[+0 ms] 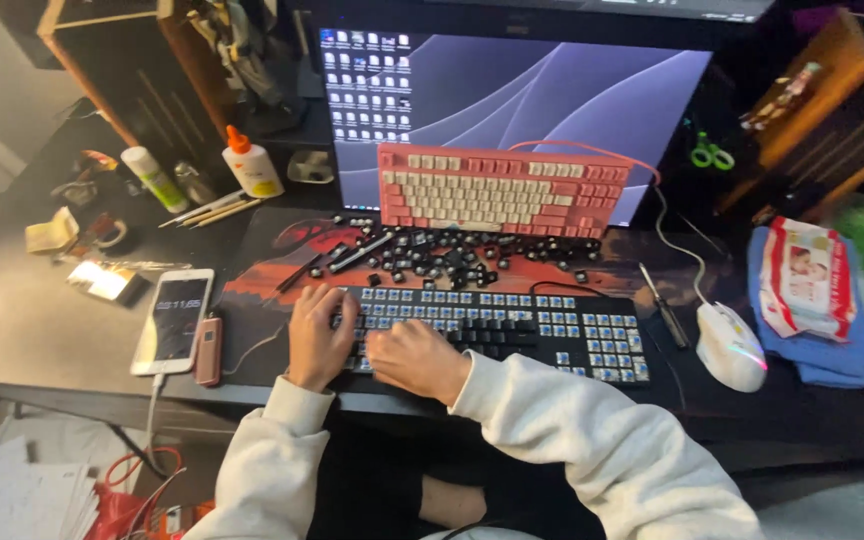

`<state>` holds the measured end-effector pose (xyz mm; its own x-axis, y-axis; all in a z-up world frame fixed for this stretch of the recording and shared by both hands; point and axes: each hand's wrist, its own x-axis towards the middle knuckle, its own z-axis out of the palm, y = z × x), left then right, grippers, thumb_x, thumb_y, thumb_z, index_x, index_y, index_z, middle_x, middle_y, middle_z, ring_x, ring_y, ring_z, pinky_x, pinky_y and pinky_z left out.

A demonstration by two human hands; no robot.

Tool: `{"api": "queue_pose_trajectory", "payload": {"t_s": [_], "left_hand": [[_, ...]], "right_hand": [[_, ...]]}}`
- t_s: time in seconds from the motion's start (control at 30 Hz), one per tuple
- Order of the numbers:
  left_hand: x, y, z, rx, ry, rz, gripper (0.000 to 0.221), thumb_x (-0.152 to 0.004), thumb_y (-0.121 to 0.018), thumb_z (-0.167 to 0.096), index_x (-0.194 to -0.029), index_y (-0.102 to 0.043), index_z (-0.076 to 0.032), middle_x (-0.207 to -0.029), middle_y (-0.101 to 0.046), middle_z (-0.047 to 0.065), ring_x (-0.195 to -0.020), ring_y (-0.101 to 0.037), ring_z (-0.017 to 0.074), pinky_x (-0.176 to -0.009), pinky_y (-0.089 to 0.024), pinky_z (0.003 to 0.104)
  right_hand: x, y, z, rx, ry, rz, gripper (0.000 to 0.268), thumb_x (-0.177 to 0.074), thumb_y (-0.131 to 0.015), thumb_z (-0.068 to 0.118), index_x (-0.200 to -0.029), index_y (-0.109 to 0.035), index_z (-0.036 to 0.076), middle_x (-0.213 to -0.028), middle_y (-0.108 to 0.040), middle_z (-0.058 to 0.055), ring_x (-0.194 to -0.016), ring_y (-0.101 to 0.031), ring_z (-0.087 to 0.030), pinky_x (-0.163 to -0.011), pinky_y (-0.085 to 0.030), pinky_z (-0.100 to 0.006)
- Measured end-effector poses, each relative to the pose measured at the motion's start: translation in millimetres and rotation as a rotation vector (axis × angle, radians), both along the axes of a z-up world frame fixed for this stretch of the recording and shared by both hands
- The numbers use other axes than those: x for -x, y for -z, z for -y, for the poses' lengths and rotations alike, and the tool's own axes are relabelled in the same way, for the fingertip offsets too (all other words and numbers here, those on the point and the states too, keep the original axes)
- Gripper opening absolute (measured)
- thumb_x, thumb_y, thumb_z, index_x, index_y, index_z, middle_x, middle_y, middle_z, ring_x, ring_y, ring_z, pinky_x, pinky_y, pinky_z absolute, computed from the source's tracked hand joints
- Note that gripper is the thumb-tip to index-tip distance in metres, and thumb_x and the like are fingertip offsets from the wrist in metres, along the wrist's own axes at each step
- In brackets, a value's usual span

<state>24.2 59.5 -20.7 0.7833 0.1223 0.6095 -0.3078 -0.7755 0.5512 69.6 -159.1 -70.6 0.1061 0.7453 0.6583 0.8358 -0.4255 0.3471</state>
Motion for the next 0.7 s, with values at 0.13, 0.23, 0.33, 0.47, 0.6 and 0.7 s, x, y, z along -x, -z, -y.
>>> {"api": "queue_pose_trajectory", "payload": {"t_s": [0.13,0.23,0.33,0.47,0.6,0.7], "left_hand": [[-3.9,9.6,-3.7,-0.025,-0.014,0.008,0.03,-0.119,-0.071,-0.02,-0.089,-0.072,-0.019,-0.083,-0.061,0.005,-0.09,-0.067,0.0349,-0.087,-0.056,0.043],[0.6,11.3,-4.1,-0.012,-0.017,-0.001,0.032,-0.121,-0.07,-0.02,-0.088,-0.071,-0.02,-0.083,-0.061,0.003,-0.089,-0.066,0.0332,-0.087,-0.055,0.042],[-1.3,9.4,-2.0,-0.008,-0.018,-0.011,0.032,-0.121,-0.069,-0.02,-0.089,-0.071,-0.019,-0.083,-0.061,0.002,-0.09,-0.066,0.0321,-0.088,-0.055,0.042],[0.4,3.3,2.5,-0.001,-0.014,-0.018,0.032,-0.121,-0.069,-0.019,-0.09,-0.071,-0.016,-0.082,-0.059,0.004,-0.09,-0.066,0.0326,-0.089,-0.054,0.041],[0.3,5.4,1.7,0.013,-0.023,-0.031,0.034,-0.122,-0.067,-0.019,-0.089,-0.072,-0.018,-0.082,-0.06,0.002,-0.089,-0.065,0.0309,-0.089,-0.054,0.039],[0.4,4.4,0.7,0.005,-0.027,-0.041,0.033,-0.122,-0.068,-0.021,-0.089,-0.072,-0.018,-0.082,-0.061,0.002,-0.089,-0.065,0.0307,-0.09,-0.054,0.04]], "right_hand": [[9.0,-47.5,5.7,0.101,-0.069,-0.232,0.03,-0.107,-0.075,0.042,-0.095,-0.065,0.016,-0.092,-0.05,-0.005,-0.08,-0.068,-0.034,-0.075,-0.061,-0.046],[-5.3,-79.7,0.2,0.285,-0.029,-0.606,0.028,-0.107,-0.073,0.038,-0.096,-0.071,0.013,-0.085,-0.069,-0.011,-0.077,-0.081,-0.044,-0.073,-0.066,-0.052],[-33.9,-112.6,5.8,0.273,0.084,-0.783,0.021,-0.11,-0.069,0.027,-0.126,-0.075,0.014,-0.103,-0.083,-0.015,-0.094,-0.085,-0.048,-0.077,-0.067,-0.057],[-49.8,-162.4,39.7,0.196,0.373,-0.552,0.089,-0.111,-0.069,0.006,-0.193,-0.038,0.024,-0.148,-0.066,-0.026,-0.125,-0.07,-0.05,-0.086,-0.06,-0.049],[-50.8,-142.2,53.1,0.167,0.122,-0.832,0.048,-0.11,-0.075,0.014,-0.157,-0.075,0.009,-0.123,-0.062,-0.011,-0.118,-0.065,-0.039,-0.087,-0.064,-0.047],[-42.8,-119.8,52.0,0.128,-0.009,-0.978,0.052,-0.111,-0.065,-0.007,-0.161,-0.073,0.005,-0.125,-0.07,-0.014,-0.117,-0.071,-0.037,-0.094,-0.067,-0.042]]}}
